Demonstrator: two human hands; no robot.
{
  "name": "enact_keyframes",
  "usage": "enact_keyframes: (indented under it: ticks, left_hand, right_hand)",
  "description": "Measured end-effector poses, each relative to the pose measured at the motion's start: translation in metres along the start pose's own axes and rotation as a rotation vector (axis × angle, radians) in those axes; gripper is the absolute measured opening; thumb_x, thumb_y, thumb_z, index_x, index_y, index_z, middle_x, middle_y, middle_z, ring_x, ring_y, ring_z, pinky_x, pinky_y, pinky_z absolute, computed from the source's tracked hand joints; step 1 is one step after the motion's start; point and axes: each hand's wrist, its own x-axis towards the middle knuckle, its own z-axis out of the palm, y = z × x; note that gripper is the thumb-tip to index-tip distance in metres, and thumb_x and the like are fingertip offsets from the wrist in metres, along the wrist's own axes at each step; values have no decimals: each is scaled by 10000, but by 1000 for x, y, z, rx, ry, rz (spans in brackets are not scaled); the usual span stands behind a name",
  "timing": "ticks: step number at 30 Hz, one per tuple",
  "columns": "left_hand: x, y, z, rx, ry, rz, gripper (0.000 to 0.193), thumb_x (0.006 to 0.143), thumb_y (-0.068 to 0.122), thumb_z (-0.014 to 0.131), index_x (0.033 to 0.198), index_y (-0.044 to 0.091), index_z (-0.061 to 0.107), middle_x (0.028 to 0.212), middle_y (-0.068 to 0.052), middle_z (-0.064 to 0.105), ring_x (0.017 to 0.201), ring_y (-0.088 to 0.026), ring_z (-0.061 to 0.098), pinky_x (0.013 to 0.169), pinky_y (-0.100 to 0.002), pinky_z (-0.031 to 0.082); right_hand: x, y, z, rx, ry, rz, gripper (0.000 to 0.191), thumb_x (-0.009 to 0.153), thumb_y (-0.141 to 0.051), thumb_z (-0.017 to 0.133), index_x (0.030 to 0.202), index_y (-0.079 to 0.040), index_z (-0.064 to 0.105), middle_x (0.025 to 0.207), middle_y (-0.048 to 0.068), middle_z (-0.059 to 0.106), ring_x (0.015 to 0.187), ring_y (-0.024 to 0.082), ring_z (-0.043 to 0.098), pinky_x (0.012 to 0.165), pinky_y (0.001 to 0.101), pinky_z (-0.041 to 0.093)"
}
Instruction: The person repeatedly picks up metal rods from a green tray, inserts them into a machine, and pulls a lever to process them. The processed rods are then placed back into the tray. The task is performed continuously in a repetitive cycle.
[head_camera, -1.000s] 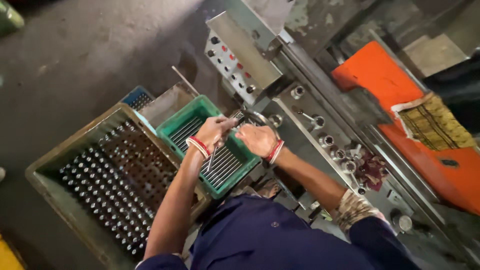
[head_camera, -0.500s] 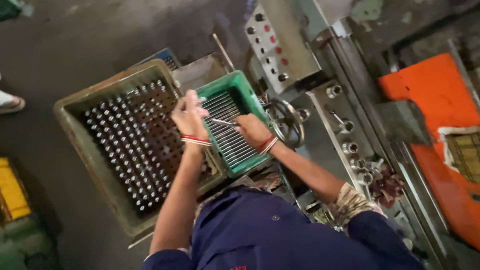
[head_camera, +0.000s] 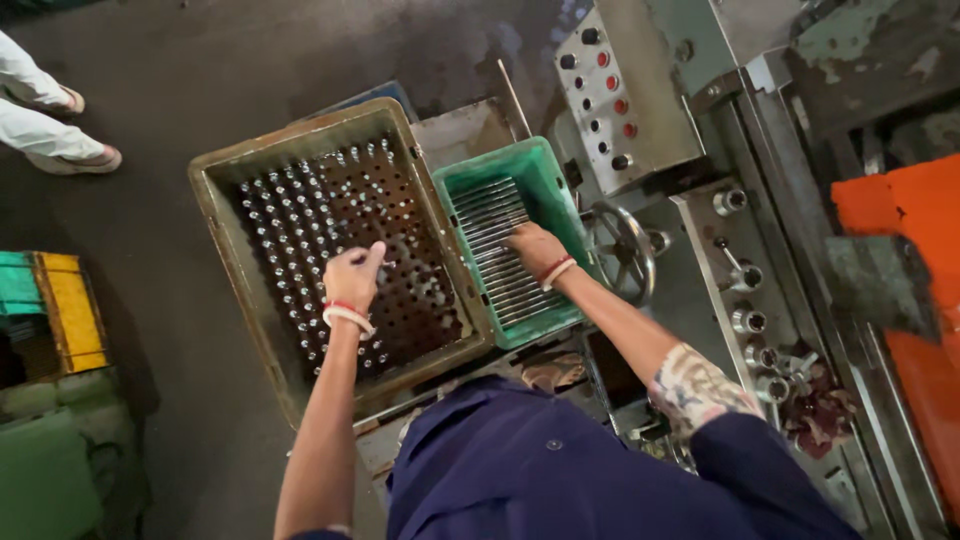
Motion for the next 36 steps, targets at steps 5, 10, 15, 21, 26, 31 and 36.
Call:
enact_keyframes:
  ticks: [5, 10, 15, 21, 26, 31, 36]
  left_hand:
    - [65, 40, 1, 369, -61, 125, 405, 917, 460, 730, 858, 64, 789, 852, -214, 729, 824, -424, 708, 798, -487, 558]
    - [114, 87, 24, 608, -60, 129, 407, 906, 366, 755, 988, -33, 733, 1020, -292, 700, 972, -458, 685, 838, -506, 560]
    - [144, 105, 60, 700, -75, 125, 211, 975, 78, 571, 1047, 2, 754, 1109, -265, 719, 1046, -425, 706, 865, -498, 586]
    - [147, 112, 54, 659, -48, 160, 250, 946, 211, 619, 997, 16, 767, 1055, -269, 720, 1010, -433, 704, 866, -506, 576]
    - [117, 136, 10, 531, -8, 299, 317, 963, 356, 668, 913, 63, 777, 940, -255, 727, 917, -447, 704, 850, -516, 566]
    - [92, 145, -22, 557, -8, 277, 348, 995, 373, 660, 918, 55, 779, 944, -252, 739, 936, -443, 711, 875, -507, 572]
    - [100, 121, 9, 665, -98, 182, 329, 894, 286, 704, 1055, 2, 739, 1094, -275, 707, 1037, -420, 690, 906, -487, 563]
  right_hand:
    - [-24, -20, -20, 80, 28, 165, 116, 893, -78, 646, 980, -65, 720, 979, 132, 695, 1007, 359, 643, 892, 453, 523]
    - [-60, -39, -45, 161, 76, 297, 141, 921, -171, 695, 990, -48, 704, 949, 159, 672, 949, 365, 636, 829, 450, 513]
    - [-99, -38, -51, 118, 145, 322, 135, 914, -184, 695, 979, -69, 722, 961, 129, 701, 933, 356, 653, 827, 443, 510]
    - [-123, -37, -50, 128, 168, 412, 148, 905, -205, 699, 969, -75, 726, 942, 110, 704, 927, 327, 672, 819, 420, 538]
    - [-111, -50, -63, 172, 293, 371, 144, 847, -172, 764, 947, -72, 738, 927, 110, 729, 878, 304, 707, 778, 387, 558]
    - [-83, -67, -87, 174, 379, 308, 168, 846, -146, 795, 972, -52, 734, 942, 118, 730, 847, 289, 716, 747, 367, 565]
    - [-81, -83, -98, 187, 418, 212, 151, 851, -137, 782, 965, -53, 730, 940, 102, 736, 861, 270, 725, 768, 356, 573]
